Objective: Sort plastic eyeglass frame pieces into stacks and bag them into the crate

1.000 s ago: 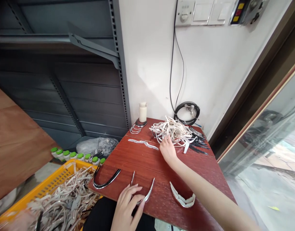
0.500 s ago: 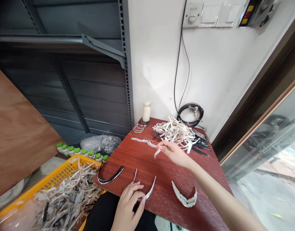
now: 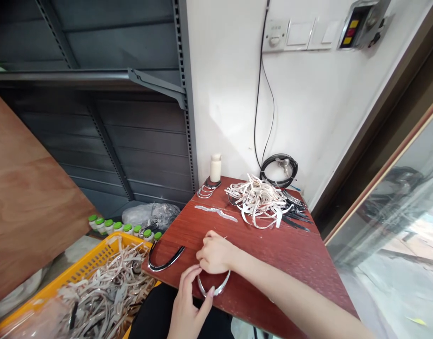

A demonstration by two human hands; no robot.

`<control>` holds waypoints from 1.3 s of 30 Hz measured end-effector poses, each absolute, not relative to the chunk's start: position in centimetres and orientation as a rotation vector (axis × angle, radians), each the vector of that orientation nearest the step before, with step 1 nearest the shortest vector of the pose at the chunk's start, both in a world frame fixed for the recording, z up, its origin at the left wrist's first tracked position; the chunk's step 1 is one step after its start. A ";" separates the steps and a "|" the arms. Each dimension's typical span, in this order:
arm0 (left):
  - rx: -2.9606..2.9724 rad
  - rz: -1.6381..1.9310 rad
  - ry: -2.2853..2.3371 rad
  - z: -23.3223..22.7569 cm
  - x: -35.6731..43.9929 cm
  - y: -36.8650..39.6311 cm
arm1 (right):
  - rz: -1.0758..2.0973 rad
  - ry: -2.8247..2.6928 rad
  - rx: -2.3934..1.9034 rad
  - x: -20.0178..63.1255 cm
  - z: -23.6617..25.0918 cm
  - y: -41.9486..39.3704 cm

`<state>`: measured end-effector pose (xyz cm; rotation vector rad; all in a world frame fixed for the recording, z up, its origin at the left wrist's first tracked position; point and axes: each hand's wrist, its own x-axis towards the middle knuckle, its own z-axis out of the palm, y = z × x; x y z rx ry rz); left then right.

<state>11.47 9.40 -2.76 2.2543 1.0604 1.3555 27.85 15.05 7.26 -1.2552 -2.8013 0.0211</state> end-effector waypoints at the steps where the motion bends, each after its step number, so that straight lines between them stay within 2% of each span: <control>1: 2.245 1.384 1.065 -2.8 11.5 9.4 | 0.073 -2.750 -1.178 28.0 6.8 14.9; 4: 2.227 1.383 1.090 -2.8 11.5 9.4 | 0.204 -2.455 -1.107 29.1 6.5 14.4; 7: 2.254 1.305 1.111 -2.5 11.5 9.3 | 0.321 -2.202 -1.283 30.3 6.8 13.7; 13: 2.296 1.281 1.108 -2.4 11.5 9.3 | 0.551 -2.313 -1.386 29.4 5.1 10.6; 19: 2.427 1.177 1.045 -2.3 11.3 9.5 | 0.318 -2.386 -1.437 30.8 6.3 9.4; 23: 2.496 1.175 1.019 -2.4 11.3 9.6 | -0.147 -2.013 -1.985 36.8 7.2 11.1; 26: 2.536 1.173 0.995 -2.3 11.4 9.7 | -0.306 -1.793 -2.203 41.0 6.5 11.7; 39: 2.560 1.174 0.998 -2.1 11.3 9.5 | -0.184 -1.863 -2.072 45.3 3.8 11.4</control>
